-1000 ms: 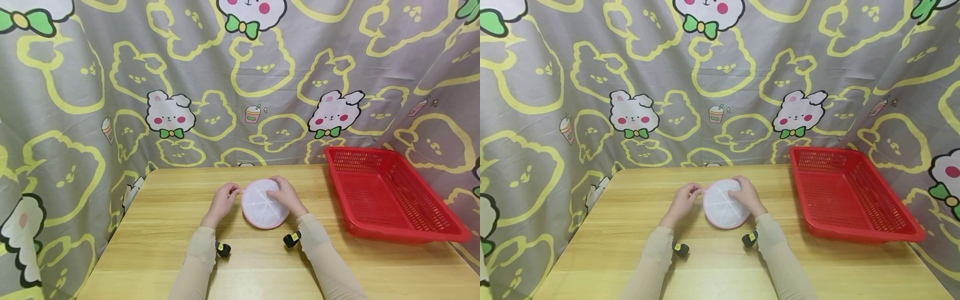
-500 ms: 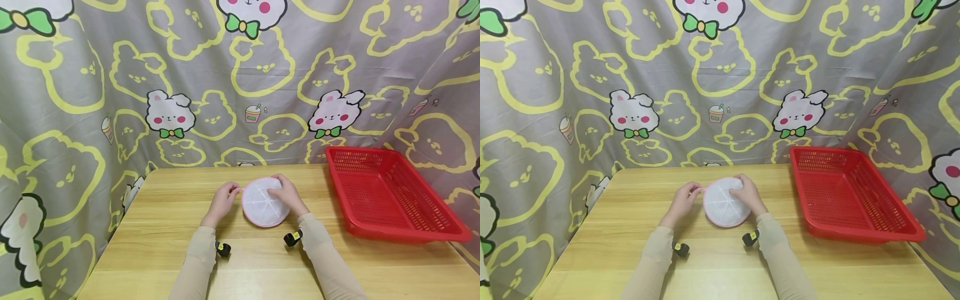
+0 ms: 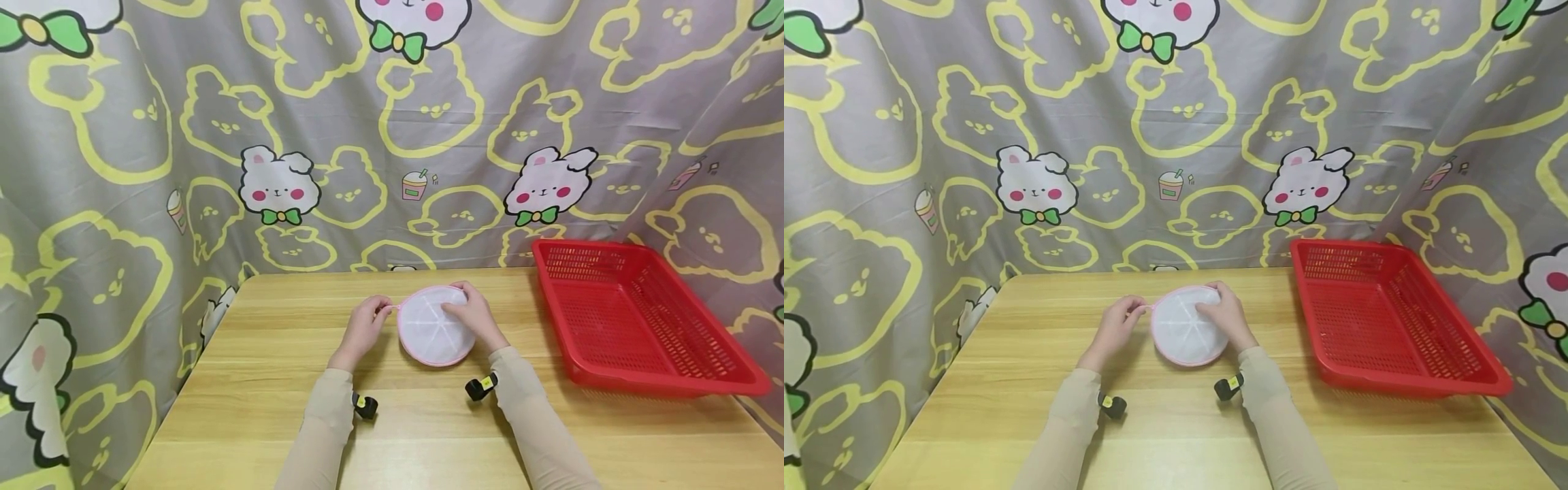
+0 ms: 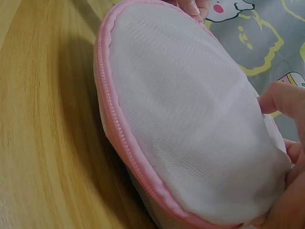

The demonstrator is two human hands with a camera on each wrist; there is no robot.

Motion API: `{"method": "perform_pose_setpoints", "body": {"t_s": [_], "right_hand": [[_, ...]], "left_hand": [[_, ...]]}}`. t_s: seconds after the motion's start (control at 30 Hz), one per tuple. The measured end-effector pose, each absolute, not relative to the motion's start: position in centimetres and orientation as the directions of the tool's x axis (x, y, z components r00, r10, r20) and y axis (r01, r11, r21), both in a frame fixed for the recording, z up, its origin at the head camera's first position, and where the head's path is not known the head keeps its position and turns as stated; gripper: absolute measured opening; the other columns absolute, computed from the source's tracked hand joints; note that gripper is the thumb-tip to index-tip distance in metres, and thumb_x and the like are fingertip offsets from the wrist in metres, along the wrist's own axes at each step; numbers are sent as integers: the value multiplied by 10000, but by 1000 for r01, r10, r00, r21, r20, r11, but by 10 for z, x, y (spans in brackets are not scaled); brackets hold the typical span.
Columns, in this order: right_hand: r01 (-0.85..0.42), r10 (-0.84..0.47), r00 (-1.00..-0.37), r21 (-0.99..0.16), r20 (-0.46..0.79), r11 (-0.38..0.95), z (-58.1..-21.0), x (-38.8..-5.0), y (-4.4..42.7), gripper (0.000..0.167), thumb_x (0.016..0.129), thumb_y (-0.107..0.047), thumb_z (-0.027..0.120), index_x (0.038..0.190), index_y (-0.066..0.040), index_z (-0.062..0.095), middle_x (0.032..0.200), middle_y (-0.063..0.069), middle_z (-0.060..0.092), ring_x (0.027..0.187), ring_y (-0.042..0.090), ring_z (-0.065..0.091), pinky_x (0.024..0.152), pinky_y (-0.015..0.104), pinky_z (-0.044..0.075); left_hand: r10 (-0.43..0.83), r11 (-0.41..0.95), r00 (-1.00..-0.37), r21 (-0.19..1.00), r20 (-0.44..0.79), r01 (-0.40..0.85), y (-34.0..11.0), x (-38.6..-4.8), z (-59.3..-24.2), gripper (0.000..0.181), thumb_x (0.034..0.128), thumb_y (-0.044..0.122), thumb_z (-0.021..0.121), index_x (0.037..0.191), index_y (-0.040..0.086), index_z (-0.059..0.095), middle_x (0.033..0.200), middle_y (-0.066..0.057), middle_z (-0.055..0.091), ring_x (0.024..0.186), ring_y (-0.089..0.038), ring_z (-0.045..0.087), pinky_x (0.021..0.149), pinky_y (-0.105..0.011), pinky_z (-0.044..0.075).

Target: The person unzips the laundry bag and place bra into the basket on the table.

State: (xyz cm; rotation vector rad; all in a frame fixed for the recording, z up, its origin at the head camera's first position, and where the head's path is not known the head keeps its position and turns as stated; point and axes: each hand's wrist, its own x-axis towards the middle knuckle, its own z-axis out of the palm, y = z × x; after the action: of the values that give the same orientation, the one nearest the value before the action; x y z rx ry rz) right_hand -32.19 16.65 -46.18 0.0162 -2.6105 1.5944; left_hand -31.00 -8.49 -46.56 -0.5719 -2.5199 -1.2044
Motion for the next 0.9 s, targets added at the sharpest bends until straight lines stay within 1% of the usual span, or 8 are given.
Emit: {"method": "perform_pose_setpoints", "body": {"t_s": [0.17,0.3,0.67,0.9], "right_hand": [[-50,40,-996,-898,75,438,-463,-323,167,466,831,-186,718,1243,-57,541,1254,180,590,1114,307,547,969,446,457],[-42,60,-995,-905,74,424,-463,-324,166,476,829,-182,720,1249,-49,538,1261,185,587,1123,308,548,979,456,459],[-39,89,-993,-918,80,394,-463,-323,165,476,821,-156,727,1241,-31,541,1266,196,582,1136,314,539,995,447,445],[-18,108,-992,-924,64,382,-462,-322,165,475,822,-165,729,1243,-44,544,1271,183,580,1135,304,531,989,431,439]], "left_hand": [[227,568,-867,663,443,487,-84,-310,-466,129,975,157,579,981,64,668,919,-67,655,834,-150,565,724,-280,496],[228,566,-863,660,450,494,-84,-309,-466,117,974,152,579,979,73,665,915,-61,653,827,-142,560,713,-270,493],[224,583,-870,655,439,481,-84,-312,-467,129,977,164,576,995,76,668,926,-58,657,836,-143,564,728,-279,492],[226,587,-878,661,422,468,-84,-311,-467,131,979,165,573,997,75,666,920,-58,653,832,-144,558,727,-282,491]]}}
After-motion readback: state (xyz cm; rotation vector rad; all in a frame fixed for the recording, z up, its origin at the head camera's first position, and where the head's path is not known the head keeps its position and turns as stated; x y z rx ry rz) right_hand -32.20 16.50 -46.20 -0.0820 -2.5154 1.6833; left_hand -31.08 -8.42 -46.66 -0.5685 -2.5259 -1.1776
